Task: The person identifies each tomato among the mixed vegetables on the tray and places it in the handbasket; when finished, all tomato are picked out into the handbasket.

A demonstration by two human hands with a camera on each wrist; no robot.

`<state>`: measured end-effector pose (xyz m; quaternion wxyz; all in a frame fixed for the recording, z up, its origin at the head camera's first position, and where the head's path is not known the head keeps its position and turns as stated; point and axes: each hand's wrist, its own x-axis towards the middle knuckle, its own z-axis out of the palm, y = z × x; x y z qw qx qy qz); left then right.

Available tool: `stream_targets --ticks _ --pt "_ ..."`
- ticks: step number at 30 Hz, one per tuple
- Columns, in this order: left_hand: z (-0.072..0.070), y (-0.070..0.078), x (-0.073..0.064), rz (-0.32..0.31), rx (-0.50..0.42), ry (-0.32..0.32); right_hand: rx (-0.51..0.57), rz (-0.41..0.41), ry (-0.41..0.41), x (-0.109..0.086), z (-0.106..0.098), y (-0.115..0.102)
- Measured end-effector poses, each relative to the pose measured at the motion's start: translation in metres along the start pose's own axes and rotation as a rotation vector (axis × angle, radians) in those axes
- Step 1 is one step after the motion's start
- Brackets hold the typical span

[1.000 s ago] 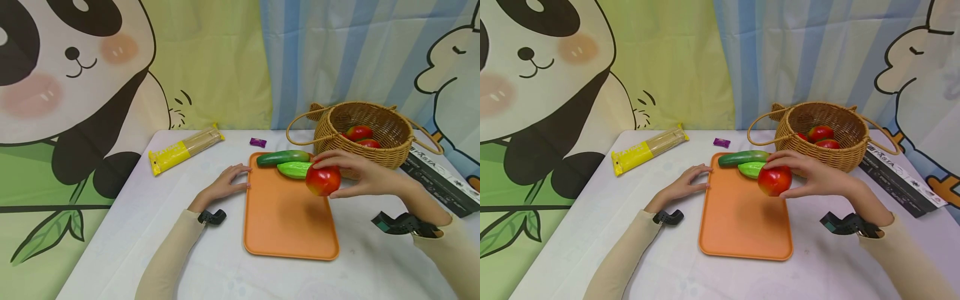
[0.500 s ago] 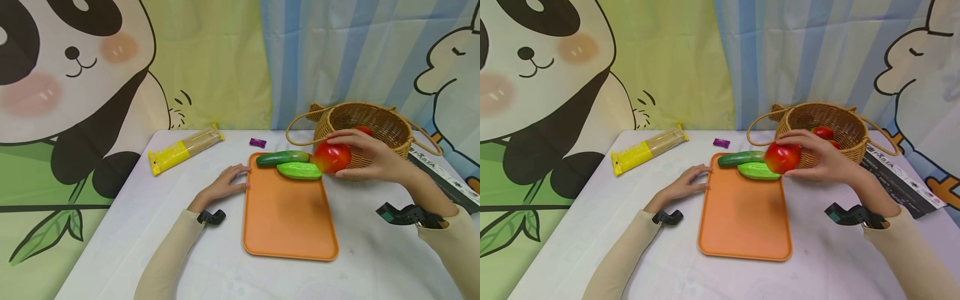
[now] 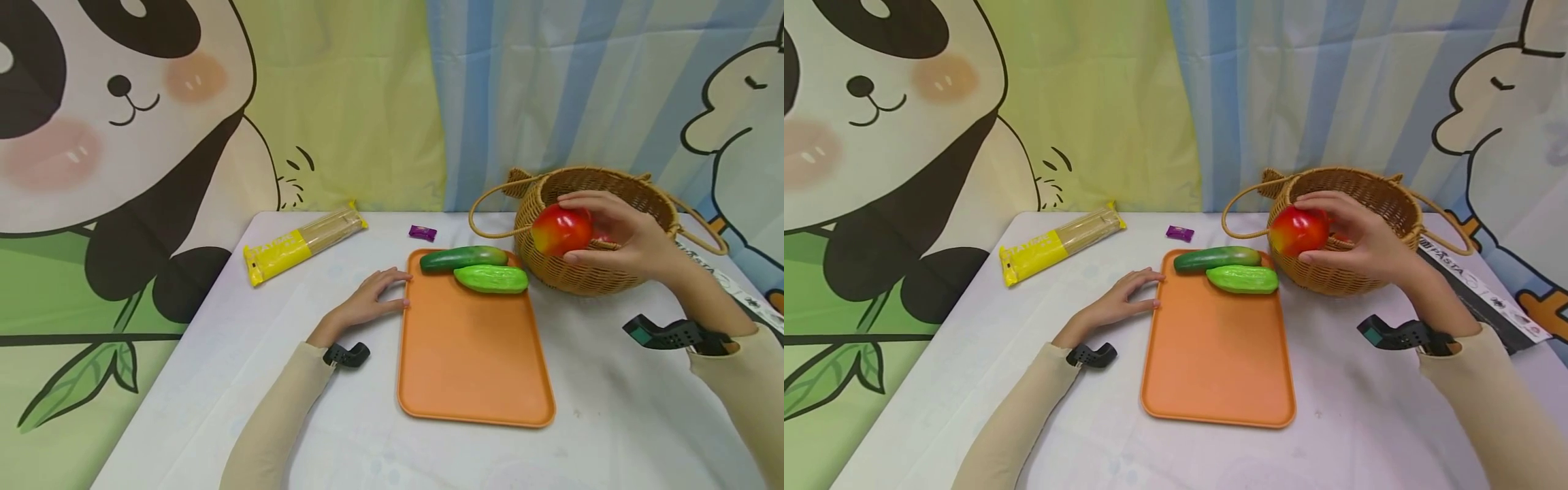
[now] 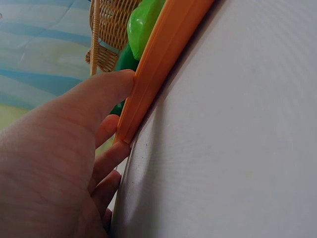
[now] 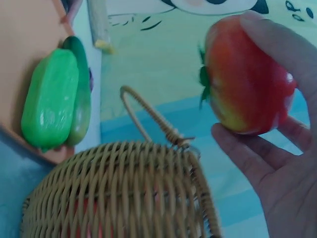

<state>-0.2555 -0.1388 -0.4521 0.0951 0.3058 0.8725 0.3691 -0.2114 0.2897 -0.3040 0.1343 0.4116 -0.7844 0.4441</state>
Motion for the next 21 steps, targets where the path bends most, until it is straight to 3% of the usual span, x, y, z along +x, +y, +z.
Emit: stream_targets --ticks 6,15,21 --pt "0.001 -0.001 0.000 0.007 0.011 0.000 -0.141 0.062 0.064 -0.004 -0.003 0.011" --pt "0.000 0.000 -0.001 0.003 0.012 0.001 -0.139 0.081 0.105 -0.001 -0.011 0.022" --pt "0.001 0.001 0.000 0.000 0.014 -0.003 -0.150 0.223 0.141 0.003 -0.015 0.022"
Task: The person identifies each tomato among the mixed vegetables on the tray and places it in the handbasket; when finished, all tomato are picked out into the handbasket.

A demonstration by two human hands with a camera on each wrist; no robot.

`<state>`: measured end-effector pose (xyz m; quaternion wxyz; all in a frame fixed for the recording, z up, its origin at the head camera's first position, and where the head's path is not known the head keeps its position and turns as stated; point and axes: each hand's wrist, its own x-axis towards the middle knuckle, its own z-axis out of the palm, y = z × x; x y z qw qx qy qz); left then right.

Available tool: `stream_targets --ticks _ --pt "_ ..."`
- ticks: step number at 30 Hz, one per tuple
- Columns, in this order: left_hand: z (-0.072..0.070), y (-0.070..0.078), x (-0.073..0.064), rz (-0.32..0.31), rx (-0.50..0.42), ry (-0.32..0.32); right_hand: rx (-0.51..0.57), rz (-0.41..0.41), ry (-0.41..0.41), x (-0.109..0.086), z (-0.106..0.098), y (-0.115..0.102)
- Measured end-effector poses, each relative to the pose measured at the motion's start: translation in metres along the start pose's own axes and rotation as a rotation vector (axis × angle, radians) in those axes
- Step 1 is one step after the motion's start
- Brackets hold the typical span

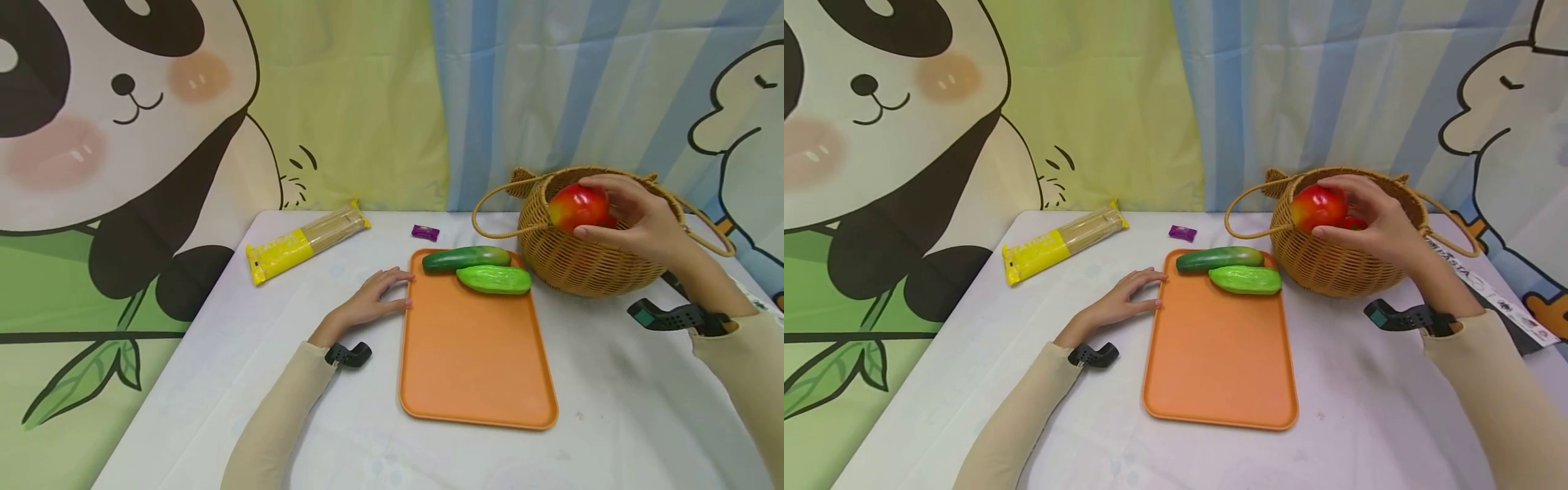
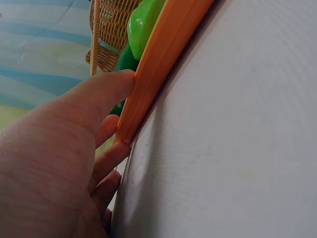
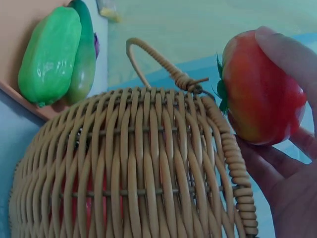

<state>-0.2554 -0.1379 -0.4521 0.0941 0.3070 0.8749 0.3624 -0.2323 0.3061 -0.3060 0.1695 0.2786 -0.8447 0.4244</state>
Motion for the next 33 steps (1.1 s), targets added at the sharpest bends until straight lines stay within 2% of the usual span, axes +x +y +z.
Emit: stream_targets --ticks 6,11,14,20,33 --pt "0.000 0.000 0.000 -0.004 -0.001 0.001 -0.002 0.173 0.018 0.005 -0.003 0.013" --pt "0.000 0.000 0.000 -0.007 -0.001 0.000 0.006 0.212 0.029 0.009 -0.005 0.023" --pt "0.000 0.001 -0.001 -0.009 -0.003 0.000 -0.029 0.238 0.020 0.012 -0.005 0.028" --pt "0.000 0.000 0.000 0.006 -0.003 0.010 -0.145 0.317 -0.072 0.023 -0.009 0.038" --pt "-0.001 0.001 -0.001 -0.023 -0.008 -0.006 -0.222 0.428 -0.220 0.035 -0.012 0.049"
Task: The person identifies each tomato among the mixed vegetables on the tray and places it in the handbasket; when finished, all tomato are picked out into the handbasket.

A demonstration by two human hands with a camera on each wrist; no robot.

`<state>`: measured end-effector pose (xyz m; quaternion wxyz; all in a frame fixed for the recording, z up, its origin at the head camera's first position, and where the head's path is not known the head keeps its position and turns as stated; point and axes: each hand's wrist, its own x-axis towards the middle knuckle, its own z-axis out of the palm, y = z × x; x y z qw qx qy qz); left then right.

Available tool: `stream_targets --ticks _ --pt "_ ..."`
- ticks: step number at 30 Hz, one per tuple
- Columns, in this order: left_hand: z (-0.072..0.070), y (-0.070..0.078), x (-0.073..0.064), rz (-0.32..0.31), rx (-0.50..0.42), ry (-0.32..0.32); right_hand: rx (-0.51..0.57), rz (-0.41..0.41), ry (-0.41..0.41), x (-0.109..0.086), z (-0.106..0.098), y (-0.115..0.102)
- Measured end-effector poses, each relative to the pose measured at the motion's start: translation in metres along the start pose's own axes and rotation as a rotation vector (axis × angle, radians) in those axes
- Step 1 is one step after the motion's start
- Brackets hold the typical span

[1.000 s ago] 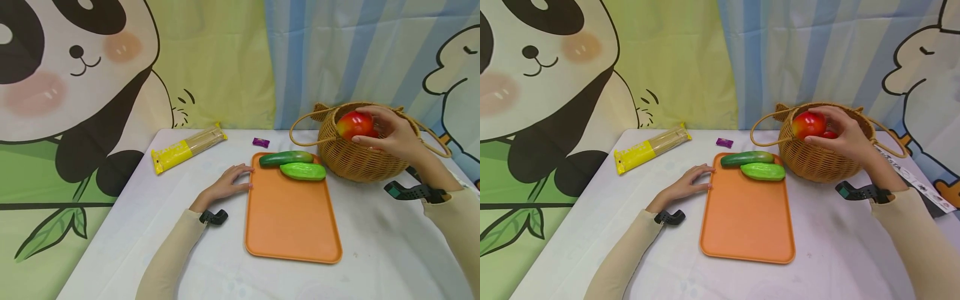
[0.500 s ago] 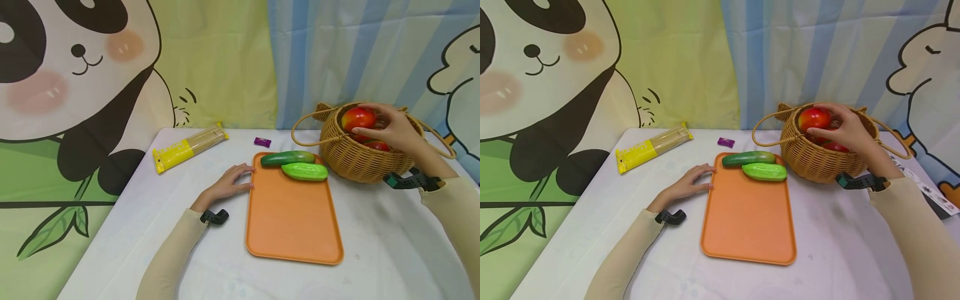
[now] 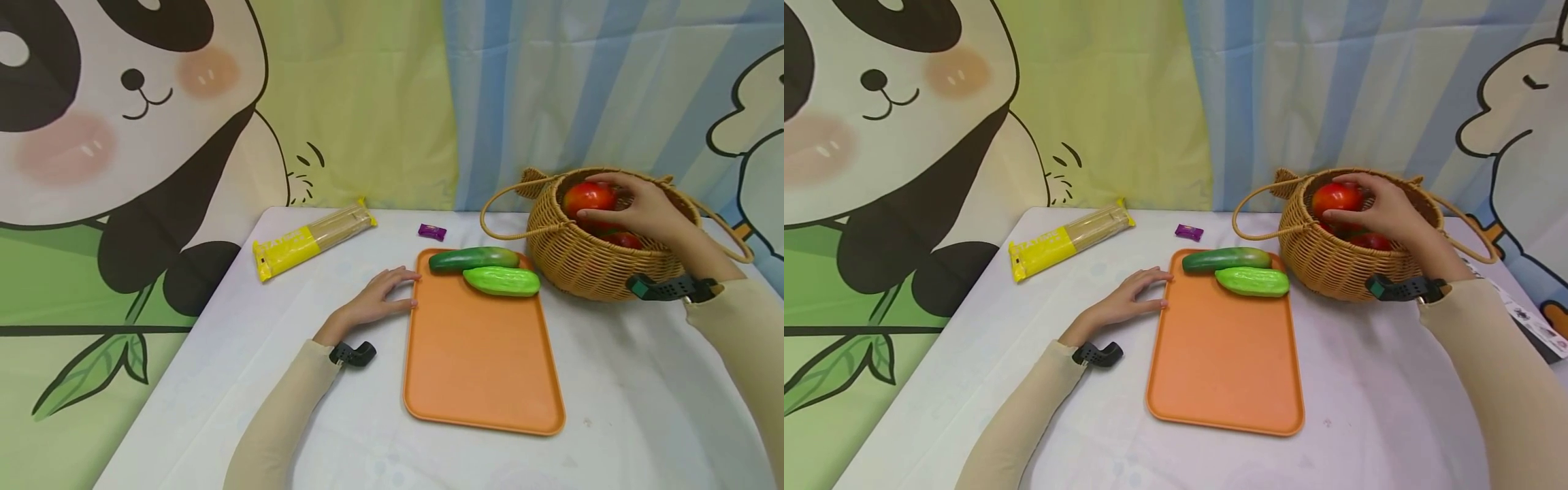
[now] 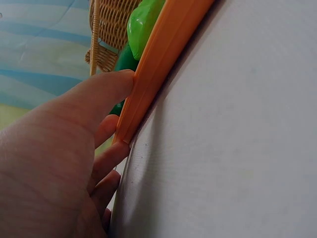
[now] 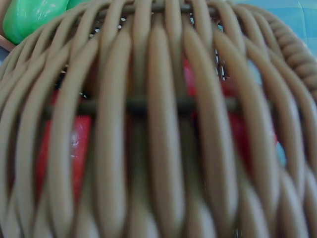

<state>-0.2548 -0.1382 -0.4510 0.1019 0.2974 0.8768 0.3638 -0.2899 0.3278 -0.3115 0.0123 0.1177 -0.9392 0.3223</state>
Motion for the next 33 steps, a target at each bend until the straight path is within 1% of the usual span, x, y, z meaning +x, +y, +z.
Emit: stream_targets --ticks 4,11,18,23,27,30,33 --pt "0.000 0.000 0.000 0.000 -0.001 0.000 -0.008 0.008 -0.021 0.002 0.000 0.002" --pt "0.001 0.000 0.001 0.010 0.014 -0.007 0.009 0.029 -0.123 0.005 -0.001 0.007" --pt "0.001 0.001 0.000 0.011 0.016 0.008 0.012 0.044 -0.183 0.006 -0.001 0.010" --pt "0.003 0.002 -0.002 0.003 0.006 -0.014 0.010 0.061 -0.198 0.001 0.001 0.012" --pt "0.004 0.002 -0.002 0.018 0.014 -0.013 0.008 0.081 -0.202 -0.003 0.001 0.011" --pt "0.003 0.001 -0.001 0.021 0.020 -0.007 0.002 0.066 -0.188 -0.002 0.000 0.008" --pt "0.001 0.001 -0.001 0.015 0.019 -0.003 -0.018 0.033 -0.155 -0.001 -0.001 0.005"
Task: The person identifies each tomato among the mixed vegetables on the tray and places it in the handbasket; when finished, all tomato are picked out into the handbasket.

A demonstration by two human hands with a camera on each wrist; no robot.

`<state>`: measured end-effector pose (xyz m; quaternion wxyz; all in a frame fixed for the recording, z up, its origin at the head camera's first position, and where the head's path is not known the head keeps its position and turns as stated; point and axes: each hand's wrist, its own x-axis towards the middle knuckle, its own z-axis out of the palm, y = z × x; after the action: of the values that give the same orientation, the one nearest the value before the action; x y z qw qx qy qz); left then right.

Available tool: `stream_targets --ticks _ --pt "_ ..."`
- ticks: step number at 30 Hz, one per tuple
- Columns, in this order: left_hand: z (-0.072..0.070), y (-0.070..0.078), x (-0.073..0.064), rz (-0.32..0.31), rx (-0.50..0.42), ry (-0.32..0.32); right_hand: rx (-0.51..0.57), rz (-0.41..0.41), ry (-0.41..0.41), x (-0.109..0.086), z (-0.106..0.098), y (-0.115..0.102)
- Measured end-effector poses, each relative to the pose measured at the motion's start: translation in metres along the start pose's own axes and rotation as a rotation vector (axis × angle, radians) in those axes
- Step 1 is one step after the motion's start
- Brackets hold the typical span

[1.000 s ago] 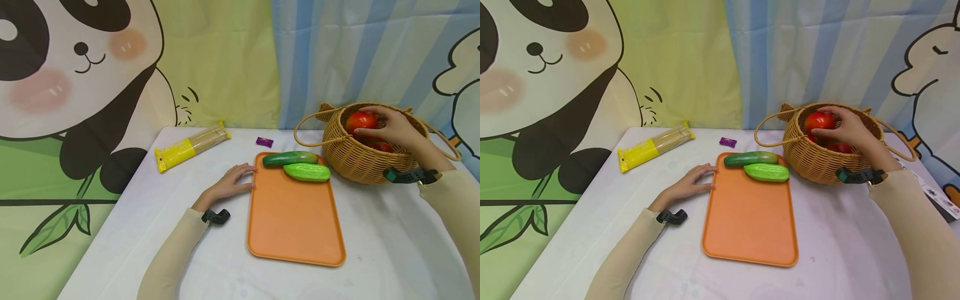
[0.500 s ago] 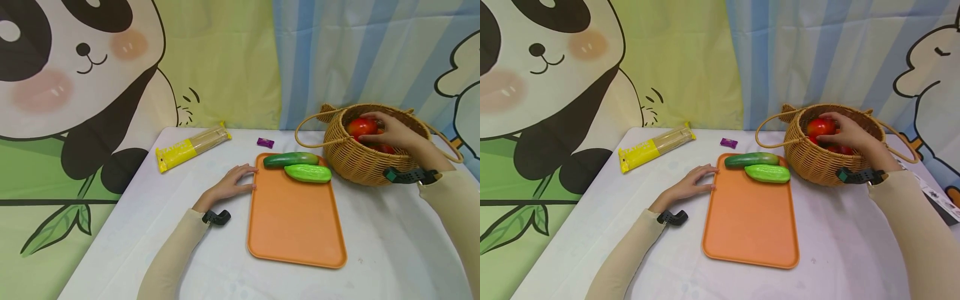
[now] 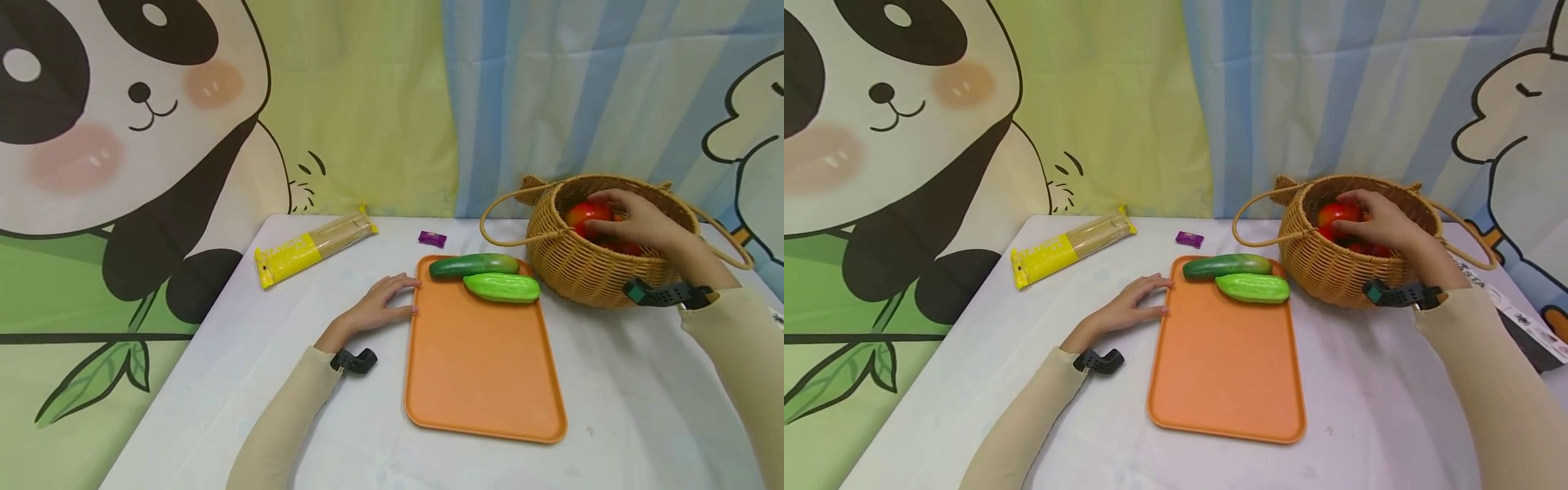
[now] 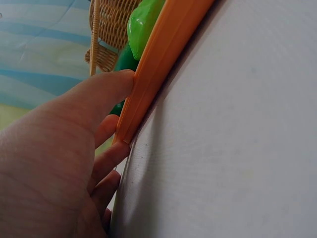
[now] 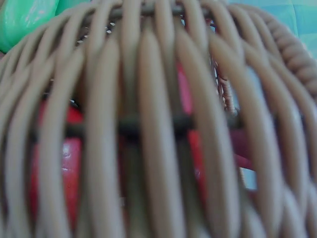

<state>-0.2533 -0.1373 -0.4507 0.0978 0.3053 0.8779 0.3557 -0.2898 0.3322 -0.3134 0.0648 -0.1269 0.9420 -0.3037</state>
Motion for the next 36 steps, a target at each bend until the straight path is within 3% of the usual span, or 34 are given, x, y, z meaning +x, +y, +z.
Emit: stream_targets --ticks 8,13,19,31,36 --pt "-0.005 -0.002 -0.004 0.000 -0.003 0.018 0.024 -0.099 0.120 -0.005 0.004 -0.010" --pt "-0.005 -0.002 -0.004 -0.011 -0.010 0.021 0.074 -0.095 0.180 -0.011 0.006 -0.015" --pt "-0.005 -0.002 0.000 -0.006 -0.012 0.018 0.047 -0.113 0.264 -0.026 0.011 -0.014" --pt "-0.004 -0.005 0.002 -0.009 0.001 0.008 -0.045 -0.333 0.474 -0.045 0.036 -0.018" --pt "-0.004 -0.004 0.000 -0.026 -0.017 0.006 -0.011 -0.353 0.526 -0.053 0.046 -0.022"
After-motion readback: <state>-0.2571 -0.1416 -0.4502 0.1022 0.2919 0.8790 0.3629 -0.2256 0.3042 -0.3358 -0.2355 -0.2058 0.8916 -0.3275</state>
